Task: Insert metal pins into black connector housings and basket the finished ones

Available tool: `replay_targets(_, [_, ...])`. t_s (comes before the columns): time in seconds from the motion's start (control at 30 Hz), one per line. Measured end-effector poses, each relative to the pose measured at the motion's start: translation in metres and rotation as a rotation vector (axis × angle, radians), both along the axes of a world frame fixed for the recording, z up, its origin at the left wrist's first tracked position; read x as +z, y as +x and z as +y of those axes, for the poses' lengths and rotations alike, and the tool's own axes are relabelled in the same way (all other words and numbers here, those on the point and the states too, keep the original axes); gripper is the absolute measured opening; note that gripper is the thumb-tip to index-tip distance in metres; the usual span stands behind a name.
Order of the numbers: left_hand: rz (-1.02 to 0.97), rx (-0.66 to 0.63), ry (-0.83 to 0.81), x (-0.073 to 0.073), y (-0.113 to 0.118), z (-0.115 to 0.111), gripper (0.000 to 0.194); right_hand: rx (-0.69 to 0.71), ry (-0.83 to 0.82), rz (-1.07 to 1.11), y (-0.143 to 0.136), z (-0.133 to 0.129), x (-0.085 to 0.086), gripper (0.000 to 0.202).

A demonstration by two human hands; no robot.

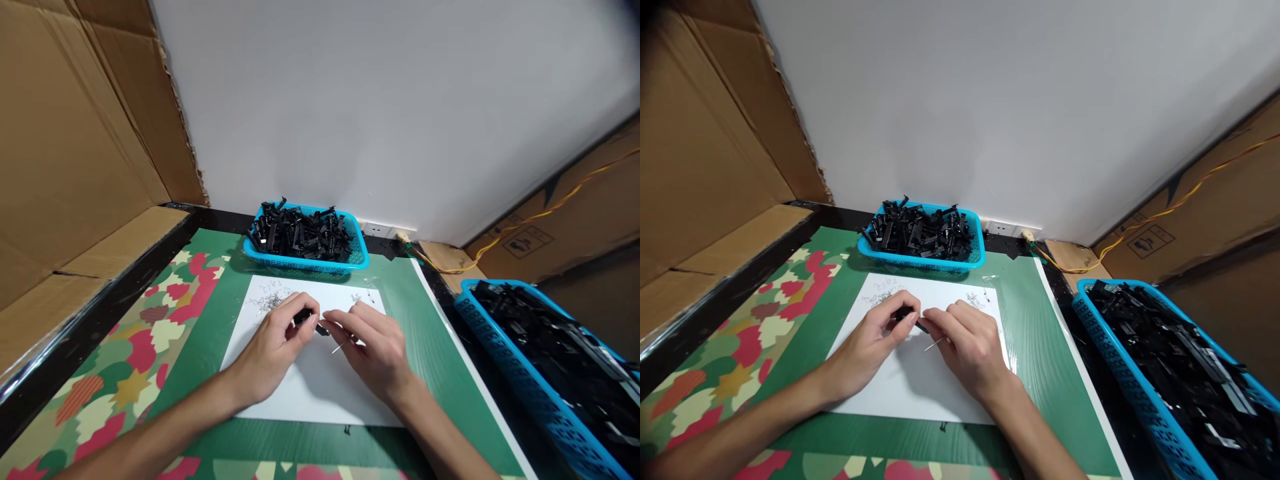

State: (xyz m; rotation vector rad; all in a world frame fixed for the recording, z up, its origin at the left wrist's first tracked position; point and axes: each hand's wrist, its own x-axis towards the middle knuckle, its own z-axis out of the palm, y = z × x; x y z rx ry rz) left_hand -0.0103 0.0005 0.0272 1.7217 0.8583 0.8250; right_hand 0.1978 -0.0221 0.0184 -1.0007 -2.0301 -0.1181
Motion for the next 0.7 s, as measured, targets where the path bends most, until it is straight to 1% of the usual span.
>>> replay_targets(0.07, [-0.008, 0.010, -0.001, 0.001, 0.000, 0.000, 0.028, -0.011, -0.097, 0.127, -0.004, 0.000, 0.001, 0.006])
replay_targets(0.13, [-0.012, 0.019, 0.013, 0.002, 0.000, -0.001, 0.028, -0.012, -0.242, 0.254, -0.007, -0.002, 0.005, 0.005])
replay_targets(0.23, [-0.016, 0.018, 0.034, 0.003, -0.001, -0.001, 0.028, 0.018, -0.467, 0.420, -0.011, -0.003, 0.010, 0.011])
replay_targets(0.3, [-0.032, 0.009, 0.023, 0.003, -0.001, -0.001, 0.029, 0.024, -0.542, 0.511, -0.012, -0.004, 0.012, 0.012])
replay_targets(0.37, [-0.065, -0.010, -0.020, 0.001, -0.001, -0.001, 0.031, 0.017, -0.564, 0.581, -0.013, -0.005, 0.013, 0.013])
replay_targets(0.47, [-0.145, -0.053, -0.205, -0.005, 0.000, 0.001, 0.035, 0.014, -0.549, 0.612, -0.012, -0.007, 0.017, 0.012])
replay_targets(0.57, [-0.256, -0.075, -0.413, -0.011, 0.001, 0.002, 0.043, 0.038, -0.513, 0.555, -0.009, -0.008, 0.023, 0.009])
replay_targets(0.7, [-0.370, -0.133, -0.564, -0.011, 0.004, 0.001, 0.042, 0.079, -0.510, 0.485, -0.006, -0.010, 0.027, 0.010])
